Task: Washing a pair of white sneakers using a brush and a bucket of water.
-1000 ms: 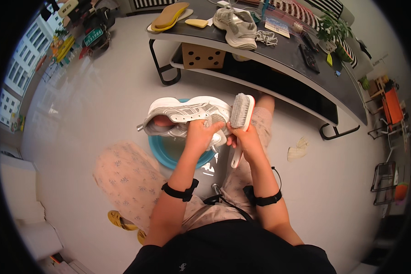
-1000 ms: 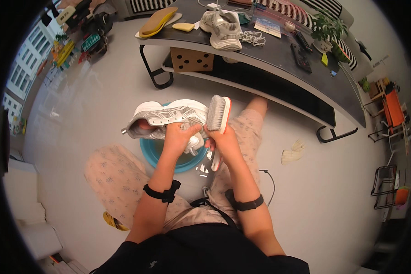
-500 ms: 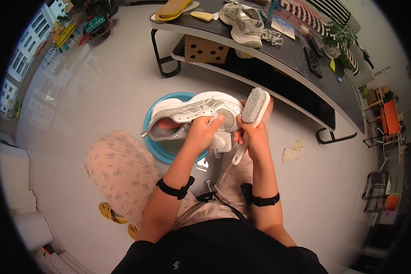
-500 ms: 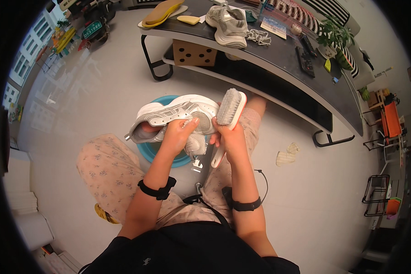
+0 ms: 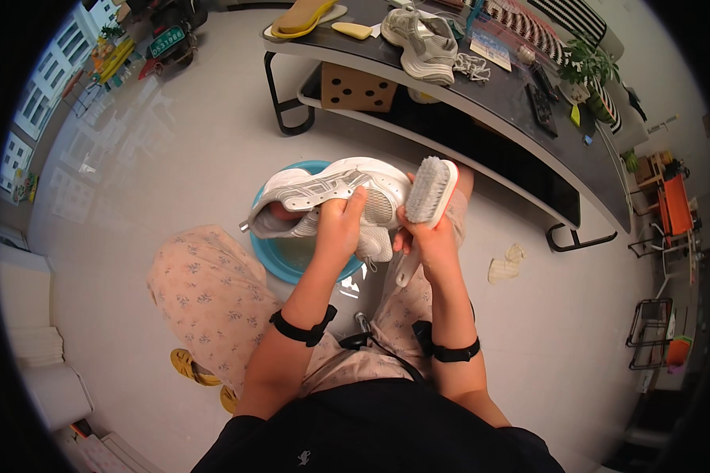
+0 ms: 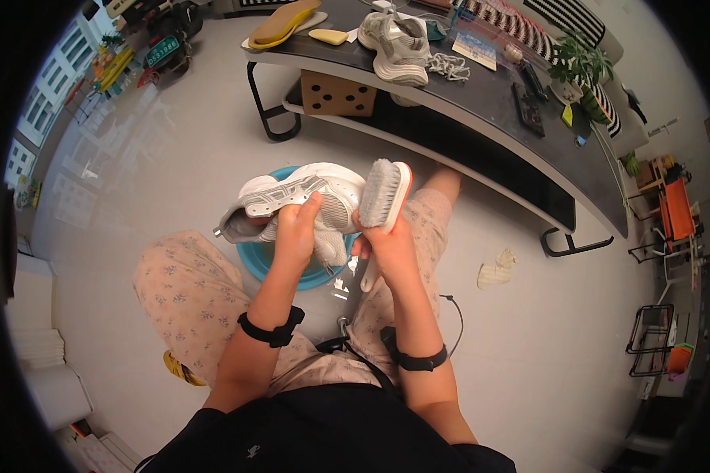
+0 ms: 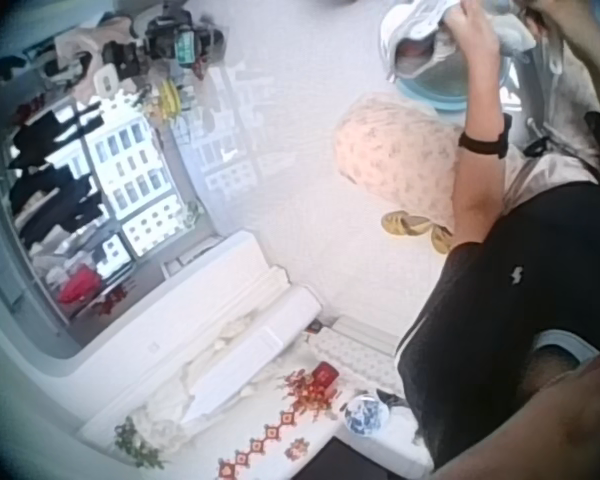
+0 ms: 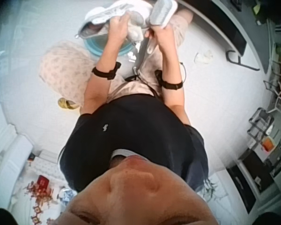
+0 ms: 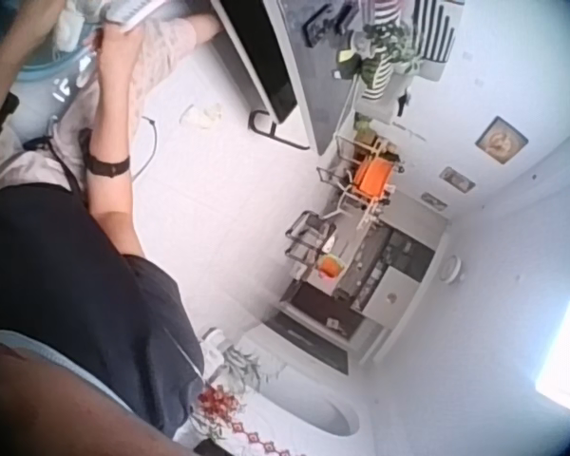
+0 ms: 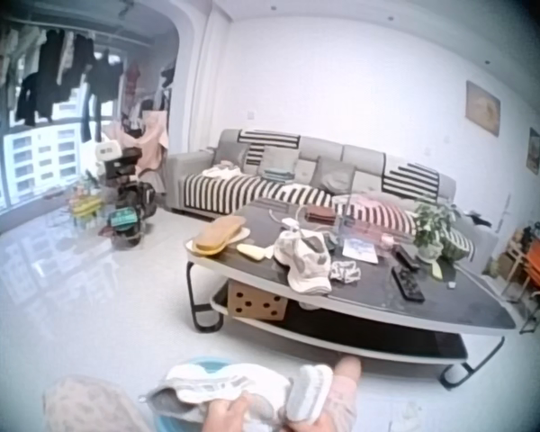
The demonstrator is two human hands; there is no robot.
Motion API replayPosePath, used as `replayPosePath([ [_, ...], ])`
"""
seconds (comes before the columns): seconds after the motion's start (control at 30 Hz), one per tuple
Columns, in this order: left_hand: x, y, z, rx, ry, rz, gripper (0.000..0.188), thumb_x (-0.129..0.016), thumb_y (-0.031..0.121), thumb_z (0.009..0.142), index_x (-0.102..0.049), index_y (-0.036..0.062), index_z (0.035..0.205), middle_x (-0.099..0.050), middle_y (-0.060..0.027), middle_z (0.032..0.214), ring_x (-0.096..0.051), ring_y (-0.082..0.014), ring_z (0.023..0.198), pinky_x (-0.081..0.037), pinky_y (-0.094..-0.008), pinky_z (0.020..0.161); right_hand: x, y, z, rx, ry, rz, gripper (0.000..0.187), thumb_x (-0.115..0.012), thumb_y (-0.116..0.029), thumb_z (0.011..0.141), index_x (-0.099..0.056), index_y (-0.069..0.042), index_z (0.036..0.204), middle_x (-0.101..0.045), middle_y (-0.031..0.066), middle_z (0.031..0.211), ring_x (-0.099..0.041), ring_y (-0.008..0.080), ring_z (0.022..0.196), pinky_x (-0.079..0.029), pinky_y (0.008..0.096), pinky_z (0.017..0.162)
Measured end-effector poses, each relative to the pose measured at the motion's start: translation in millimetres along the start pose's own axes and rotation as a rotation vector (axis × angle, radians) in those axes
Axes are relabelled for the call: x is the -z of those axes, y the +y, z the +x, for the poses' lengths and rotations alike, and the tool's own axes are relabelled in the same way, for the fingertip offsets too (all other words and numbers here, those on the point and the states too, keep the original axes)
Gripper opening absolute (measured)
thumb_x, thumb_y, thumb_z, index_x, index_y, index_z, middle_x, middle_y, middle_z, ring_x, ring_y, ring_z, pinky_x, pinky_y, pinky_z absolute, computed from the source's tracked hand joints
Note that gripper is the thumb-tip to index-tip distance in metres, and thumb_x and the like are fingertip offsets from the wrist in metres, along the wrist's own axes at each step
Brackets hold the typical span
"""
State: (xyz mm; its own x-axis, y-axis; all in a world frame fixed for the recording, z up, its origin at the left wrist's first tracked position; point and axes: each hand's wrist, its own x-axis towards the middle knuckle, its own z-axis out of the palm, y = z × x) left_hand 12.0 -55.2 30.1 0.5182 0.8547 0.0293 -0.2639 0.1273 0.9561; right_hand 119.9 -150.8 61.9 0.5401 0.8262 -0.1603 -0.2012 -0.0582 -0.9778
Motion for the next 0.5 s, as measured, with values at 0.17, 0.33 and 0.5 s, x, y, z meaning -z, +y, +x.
replayPosePath([
  [0.17, 0, -1, 0, 0.122, -0.039, -0.003, 0.025, -0.052, 0.015, 0.088, -0.056, -0.006, 0.101, -0.06, -0.0081, 0.094, -0.055, -0.0116, 0.086, -0.044, -0.0258, 0.076, 2, 0, 1, 0.018, 0.015, 0.0, 0.016, -0.062, -0.014, 0.081, -0.054, 0.0, 0.081, -0.056, 0.0058, 0.058, -0.051, 0.0112, 0.045, -0.038, 0.0223, 0.042],
  [0.33, -6, 7, -3, 0.004, 0.018, -0.155, 0.03, -0.061, 0.011, 0.082, -0.053, -0.0022, 0.108, -0.058, -0.0078, 0.101, -0.055, -0.0145, 0.091, -0.044, -0.0287, 0.08, -1, 1, -4, 0.078, 0.0, -0.12, 0.014, -0.058, -0.011, 0.08, -0.056, 0.002, 0.086, -0.058, 0.0061, 0.064, -0.055, 0.0115, 0.049, -0.041, 0.0223, 0.043],
  [0.5, -7, 7, -1, -0.028, 0.039, -0.23, 0.029, -0.061, 0.012, 0.082, -0.054, -0.0024, 0.106, -0.059, -0.0074, 0.098, -0.055, -0.0133, 0.088, -0.044, -0.0271, 0.078, -4, 2, -4, 0.048, -0.001, -0.157, 0.016, -0.061, -0.012, 0.08, -0.057, 0.0, 0.09, -0.057, 0.0039, 0.068, -0.053, 0.0113, 0.05, -0.039, 0.0224, 0.044],
])
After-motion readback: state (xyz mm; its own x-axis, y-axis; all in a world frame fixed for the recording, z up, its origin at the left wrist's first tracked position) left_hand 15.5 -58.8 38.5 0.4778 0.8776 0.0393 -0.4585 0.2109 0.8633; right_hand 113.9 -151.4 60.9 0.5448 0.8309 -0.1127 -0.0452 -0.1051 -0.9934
